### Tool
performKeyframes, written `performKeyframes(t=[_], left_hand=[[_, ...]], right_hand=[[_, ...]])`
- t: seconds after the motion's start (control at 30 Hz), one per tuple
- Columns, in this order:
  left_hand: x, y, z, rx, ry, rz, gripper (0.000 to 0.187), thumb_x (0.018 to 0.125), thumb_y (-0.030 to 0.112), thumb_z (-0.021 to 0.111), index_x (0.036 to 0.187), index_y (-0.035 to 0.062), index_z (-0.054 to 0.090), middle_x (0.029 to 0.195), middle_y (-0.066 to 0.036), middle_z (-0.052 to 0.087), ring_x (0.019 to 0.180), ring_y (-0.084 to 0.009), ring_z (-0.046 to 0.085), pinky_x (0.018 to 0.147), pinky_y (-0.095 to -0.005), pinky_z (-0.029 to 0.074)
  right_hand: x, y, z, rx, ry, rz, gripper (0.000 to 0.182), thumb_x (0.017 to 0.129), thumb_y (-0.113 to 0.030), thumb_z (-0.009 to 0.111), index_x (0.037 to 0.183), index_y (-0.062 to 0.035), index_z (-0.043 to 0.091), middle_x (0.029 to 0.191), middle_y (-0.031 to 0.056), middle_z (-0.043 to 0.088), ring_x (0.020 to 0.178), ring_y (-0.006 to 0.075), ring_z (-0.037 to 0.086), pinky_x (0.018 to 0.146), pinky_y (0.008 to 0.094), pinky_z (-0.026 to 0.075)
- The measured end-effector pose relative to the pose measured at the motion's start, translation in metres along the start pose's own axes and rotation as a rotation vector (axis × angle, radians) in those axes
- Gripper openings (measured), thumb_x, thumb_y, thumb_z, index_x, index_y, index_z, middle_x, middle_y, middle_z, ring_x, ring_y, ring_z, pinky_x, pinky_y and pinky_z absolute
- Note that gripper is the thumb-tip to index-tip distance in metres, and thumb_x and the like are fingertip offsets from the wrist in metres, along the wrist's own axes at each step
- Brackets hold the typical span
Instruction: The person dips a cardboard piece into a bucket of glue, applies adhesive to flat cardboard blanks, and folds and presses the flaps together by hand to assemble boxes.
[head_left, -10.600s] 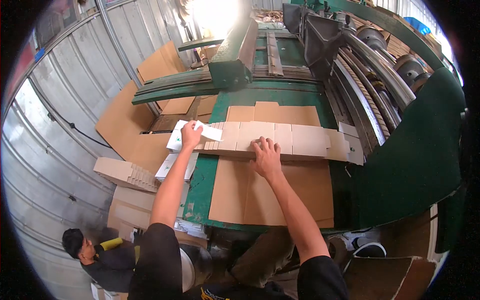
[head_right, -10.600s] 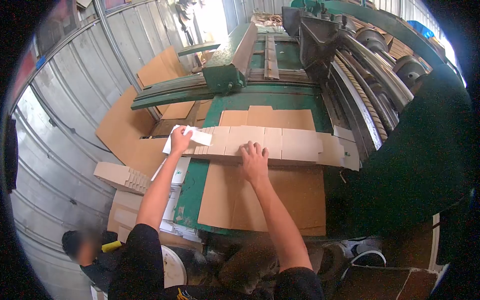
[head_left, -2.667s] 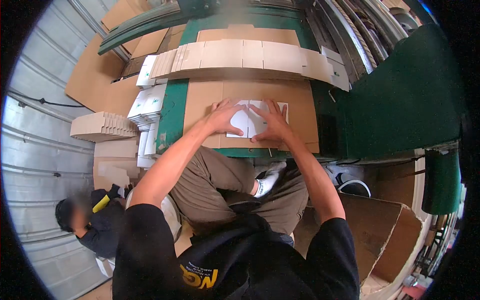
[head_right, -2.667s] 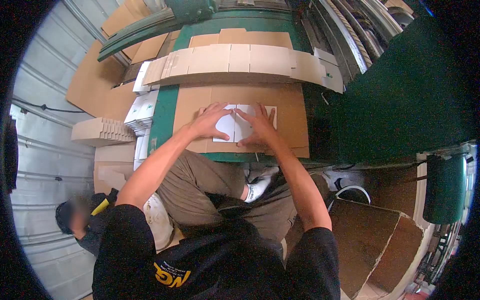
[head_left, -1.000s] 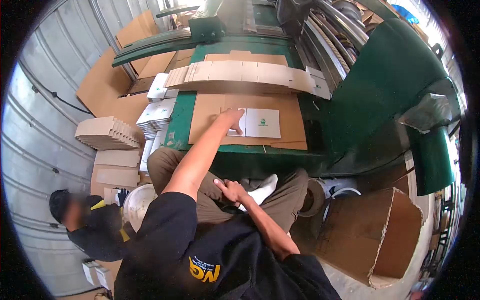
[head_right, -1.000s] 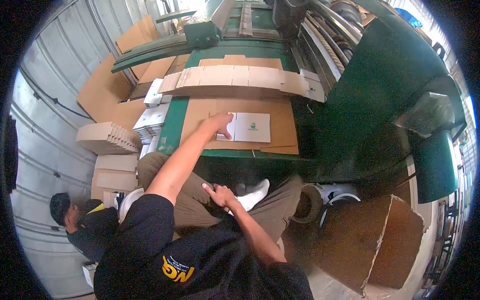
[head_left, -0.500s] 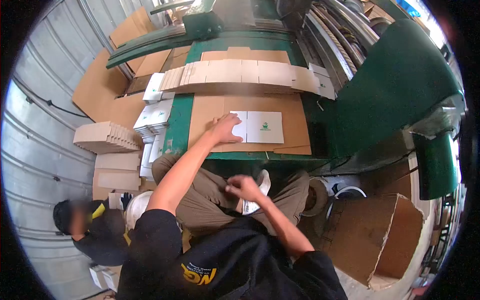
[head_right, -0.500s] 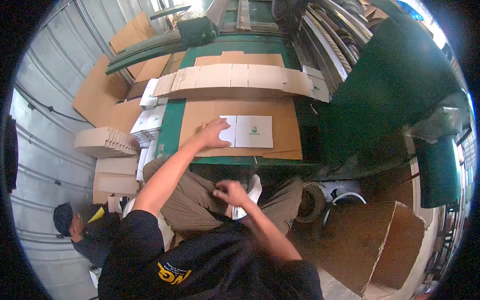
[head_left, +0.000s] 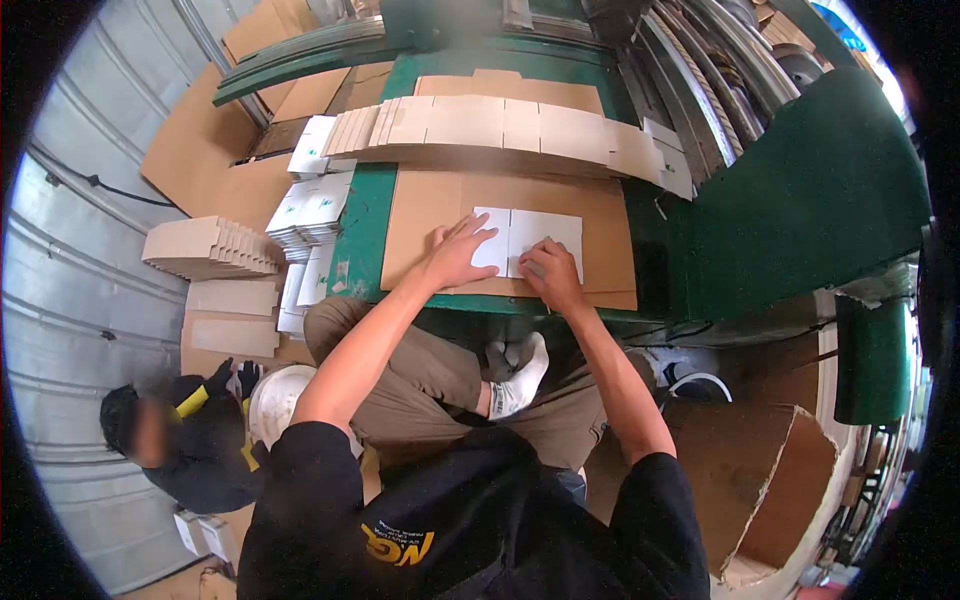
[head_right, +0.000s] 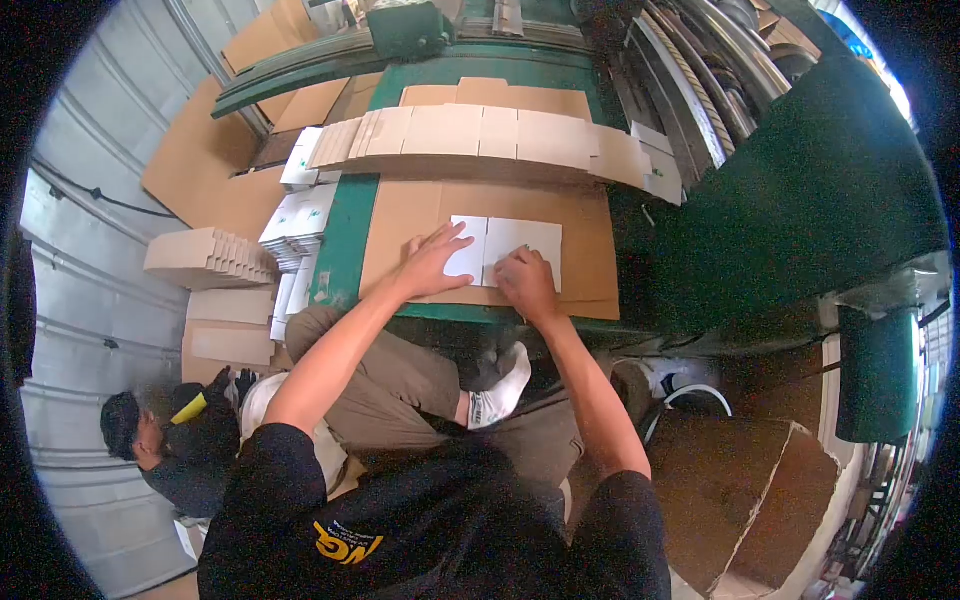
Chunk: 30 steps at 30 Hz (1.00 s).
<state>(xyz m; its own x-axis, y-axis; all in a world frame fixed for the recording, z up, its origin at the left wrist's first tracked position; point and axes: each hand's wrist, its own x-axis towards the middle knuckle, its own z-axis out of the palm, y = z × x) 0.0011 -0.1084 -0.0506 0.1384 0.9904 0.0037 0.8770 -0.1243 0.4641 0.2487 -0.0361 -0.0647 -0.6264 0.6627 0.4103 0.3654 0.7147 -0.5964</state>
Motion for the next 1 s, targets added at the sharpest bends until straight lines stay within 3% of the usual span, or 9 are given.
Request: performKeyframes(t=[0.33,0.57,0.67,0.73,0.8,0.87,0.9,0.97,1.0], left_hand=[[-0.002,0.007,0.002,0.040,0.062,-0.002,0.077,0.084,0.049,0.077,0.150,0.0157,0.056,0.168,-0.012,0.036,0.157,-0.0328,0.029,0.118,-0.0636,0.025],[-0.003,0.015,-0.003,0.060,0.044,-0.040,0.076,0.084,0.045,0.075,0.150,0.0139,0.055,0.168,-0.013,0.035,0.158,-0.0327,0.027,0.121,-0.0614,0.022],[0.000,0.012,0.001,0.040,0.044,-0.028,0.076,0.084,0.045,0.075,0.150,0.0134,0.055,0.168,-0.013,0.035,0.158,-0.0329,0.027,0.121,-0.0605,0.022],[0.001,0.008,0.007,0.050,0.076,-0.008,0.076,0.082,0.046,0.075,0.149,0.0135,0.056,0.167,-0.013,0.037,0.156,-0.0344,0.030,0.120,-0.0609,0.024],[0.001,0.008,0.010,0.063,0.109,0.009,0.077,0.081,0.046,0.076,0.148,0.0135,0.057,0.165,-0.013,0.039,0.154,-0.0358,0.032,0.120,-0.0613,0.027],[0.000,0.009,0.010,0.075,0.121,0.002,0.076,0.081,0.046,0.075,0.148,0.0133,0.057,0.164,-0.013,0.041,0.151,-0.0374,0.034,0.119,-0.0608,0.027],[-0.001,0.011,0.009,0.086,0.138,0.009,0.075,0.081,0.046,0.075,0.147,0.0131,0.058,0.163,-0.013,0.042,0.149,-0.0384,0.035,0.119,-0.0604,0.028],[-0.001,0.012,0.009,0.084,0.145,0.010,0.075,0.081,0.046,0.075,0.147,0.0132,0.058,0.163,-0.012,0.041,0.150,-0.0384,0.035,0.119,-0.0605,0.028],[-0.002,0.013,0.009,0.075,0.145,0.005,0.075,0.081,0.046,0.075,0.147,0.0132,0.058,0.163,-0.012,0.041,0.150,-0.0384,0.035,0.119,-0.0606,0.028]], right_hand=[[-0.008,-0.002,0.003,-0.046,0.032,0.020,0.014,0.086,-0.019,0.075,0.099,-0.0146,0.071,0.102,0.0077,0.063,0.100,0.0347,0.059,0.084,0.0486,0.046],[-0.007,0.001,0.006,-0.076,0.058,0.032,0.017,0.085,-0.019,0.076,0.099,-0.0109,0.071,0.105,0.0092,0.064,0.101,0.0351,0.060,0.086,0.0480,0.047],[0.013,0.022,0.004,0.179,0.029,0.111,0.016,0.084,-0.016,0.079,0.095,-0.0069,0.071,0.100,0.0090,0.064,0.097,0.0297,0.061,0.085,0.0438,0.048],[0.047,0.019,-0.015,0.221,0.361,0.422,0.025,0.085,-0.020,0.080,0.099,-0.0035,0.069,0.106,0.0121,0.065,0.104,0.0296,0.062,0.091,0.0429,0.049],[0.088,0.025,-0.045,-0.006,0.595,0.484,0.041,0.090,-0.033,0.077,0.115,-0.0031,0.067,0.118,0.0191,0.066,0.114,0.0372,0.062,0.098,0.0460,0.048],[0.122,0.051,-0.061,-0.174,0.726,0.630,0.061,0.085,-0.047,0.080,0.121,-0.0014,0.064,0.125,0.0245,0.061,0.121,0.0396,0.058,0.102,0.0519,0.046],[0.132,0.048,-0.071,-0.171,0.736,0.625,0.061,0.085,-0.047,0.080,0.121,-0.0014,0.064,0.125,0.0245,0.061,0.121,0.0396,0.058,0.102,0.0519,0.046],[0.149,0.042,-0.086,-0.275,0.576,0.941,0.075,0.078,-0.059,0.081,0.123,-0.0013,0.064,0.132,0.0257,0.057,0.128,0.0429,0.054,0.105,0.0593,0.042],[0.153,0.050,-0.086,-0.270,0.578,0.935,0.075,0.078,-0.059,0.081,0.123,-0.0013,0.064,0.132,0.0257,0.057,0.128,0.0429,0.054,0.105,0.0593,0.042]])
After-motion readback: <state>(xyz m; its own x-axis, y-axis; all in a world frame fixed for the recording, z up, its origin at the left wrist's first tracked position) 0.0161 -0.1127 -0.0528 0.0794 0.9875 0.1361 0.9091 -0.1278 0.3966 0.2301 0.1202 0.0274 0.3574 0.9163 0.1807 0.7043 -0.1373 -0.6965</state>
